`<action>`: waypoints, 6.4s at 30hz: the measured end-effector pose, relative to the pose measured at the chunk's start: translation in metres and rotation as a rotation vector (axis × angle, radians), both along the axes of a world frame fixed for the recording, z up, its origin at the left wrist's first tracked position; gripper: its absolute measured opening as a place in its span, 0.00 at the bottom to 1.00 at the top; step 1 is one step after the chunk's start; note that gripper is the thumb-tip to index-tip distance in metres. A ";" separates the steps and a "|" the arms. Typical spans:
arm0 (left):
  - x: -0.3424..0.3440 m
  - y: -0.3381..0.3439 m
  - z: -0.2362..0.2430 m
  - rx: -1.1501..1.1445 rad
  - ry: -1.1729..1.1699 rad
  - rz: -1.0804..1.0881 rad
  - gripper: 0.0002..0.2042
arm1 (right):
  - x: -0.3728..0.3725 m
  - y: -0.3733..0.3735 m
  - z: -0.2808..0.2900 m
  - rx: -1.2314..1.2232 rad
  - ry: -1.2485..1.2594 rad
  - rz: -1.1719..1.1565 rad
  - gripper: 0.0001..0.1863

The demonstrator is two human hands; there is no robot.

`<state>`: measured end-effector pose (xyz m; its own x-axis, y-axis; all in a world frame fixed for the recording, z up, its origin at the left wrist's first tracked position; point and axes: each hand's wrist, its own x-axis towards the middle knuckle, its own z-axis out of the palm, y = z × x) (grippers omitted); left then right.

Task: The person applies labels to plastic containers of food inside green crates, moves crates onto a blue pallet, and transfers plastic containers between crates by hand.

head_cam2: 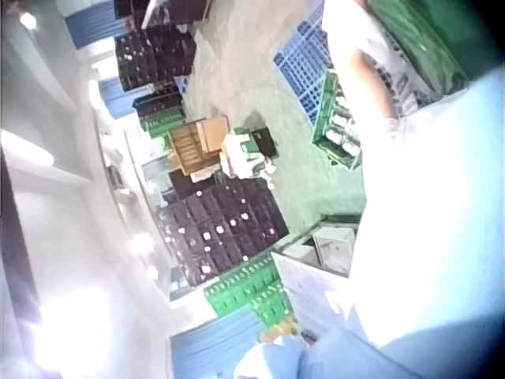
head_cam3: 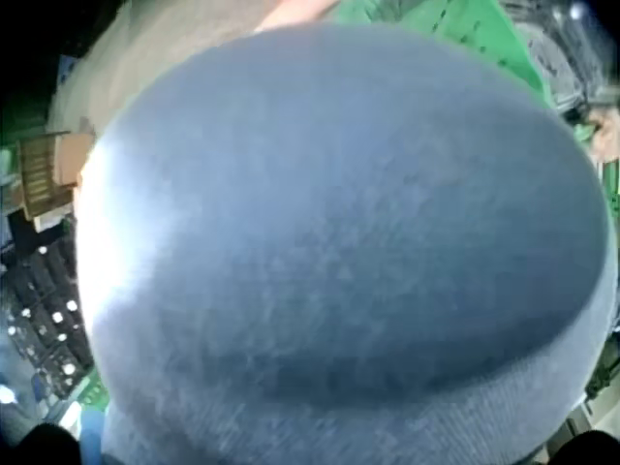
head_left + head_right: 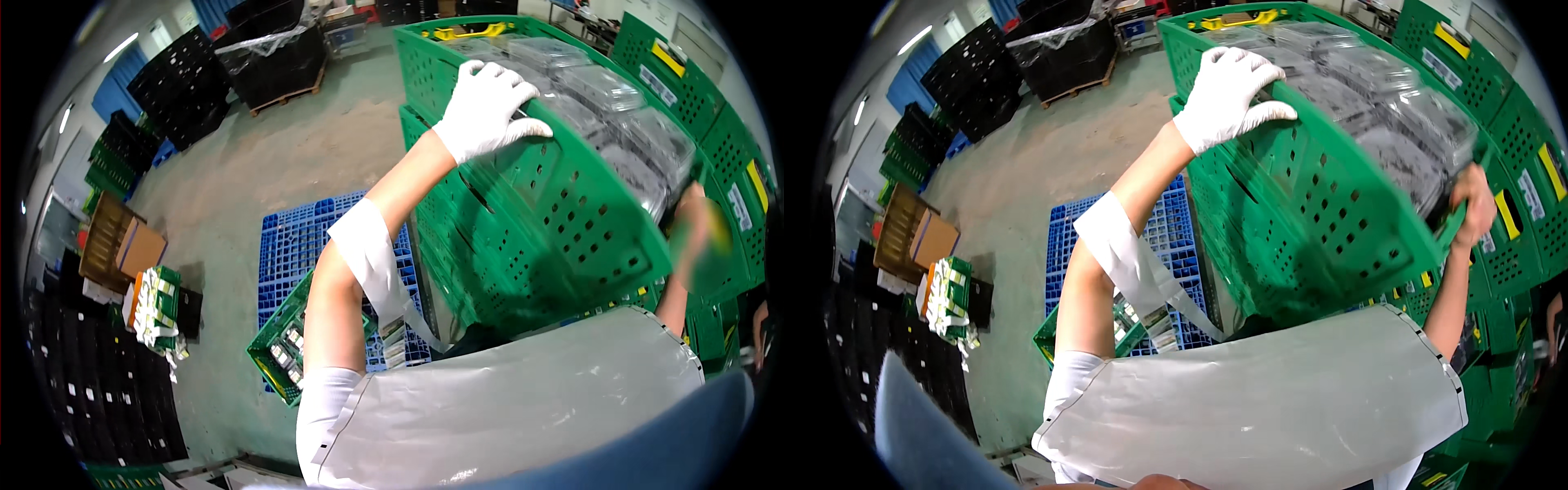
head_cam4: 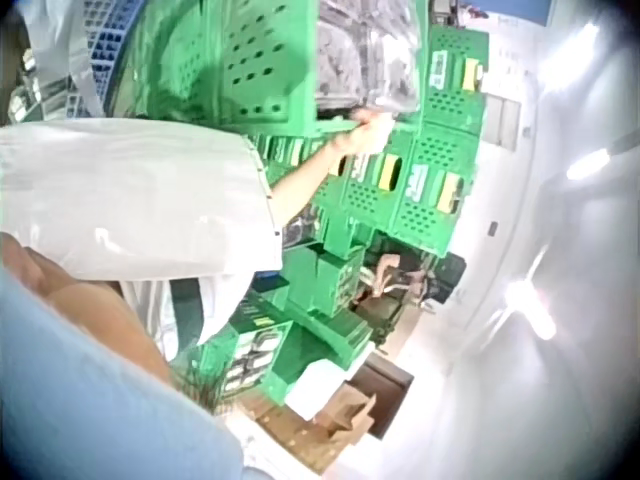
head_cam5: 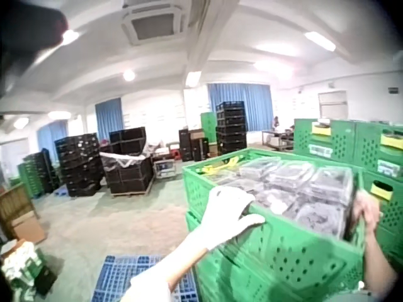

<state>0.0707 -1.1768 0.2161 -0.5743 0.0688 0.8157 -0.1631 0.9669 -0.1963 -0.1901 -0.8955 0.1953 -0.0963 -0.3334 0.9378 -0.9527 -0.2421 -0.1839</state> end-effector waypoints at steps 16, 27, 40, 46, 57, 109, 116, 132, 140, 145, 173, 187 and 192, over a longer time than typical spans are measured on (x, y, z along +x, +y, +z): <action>-0.061 -0.186 0.053 0.727 -0.355 0.533 0.36 | -0.122 0.024 0.021 0.045 -0.338 -0.426 0.17; -0.068 -0.230 0.045 0.521 -0.579 0.690 0.22 | -0.127 0.027 0.046 0.266 -1.408 -0.062 0.15; 0.145 -0.119 0.071 0.658 -0.555 0.835 0.18 | -0.131 -0.008 0.071 0.709 -1.108 0.197 0.13; 0.293 -0.011 0.081 0.789 -0.428 0.990 0.18 | -0.074 -0.058 0.132 0.991 -0.853 0.100 0.16; 0.432 0.209 0.053 1.117 -0.198 1.284 0.15 | 0.087 -0.087 0.181 1.007 -0.647 0.141 0.22; 0.376 0.362 -0.552 1.701 0.563 1.733 0.15 | 0.222 -0.352 -0.674 1.139 0.464 0.130 0.14; 0.506 0.296 -0.633 1.211 -0.358 1.890 0.27 | 0.225 -0.335 -0.656 0.986 0.566 0.288 0.12; 0.639 0.355 -0.663 1.468 -0.550 1.738 0.10 | 0.248 -0.328 -0.622 1.529 0.453 -0.099 0.18; 0.441 0.211 -0.555 2.016 0.267 1.146 0.19 | 0.381 -0.341 -0.591 1.061 0.583 0.652 0.25; 0.368 0.155 -0.598 1.504 0.050 1.140 0.27 | 0.416 -0.342 -0.586 0.898 0.828 0.776 0.27; 0.455 0.196 -0.420 0.970 0.422 1.284 0.19 | 0.479 -0.337 -0.429 1.533 0.848 1.262 0.26; 0.810 0.171 -0.588 1.621 -0.236 1.420 0.26 | 0.871 -0.336 -0.580 1.711 0.986 1.267 0.23; 0.856 0.158 -0.681 1.160 -0.256 1.535 0.28 | 0.909 -0.340 -0.679 1.190 0.997 1.067 0.24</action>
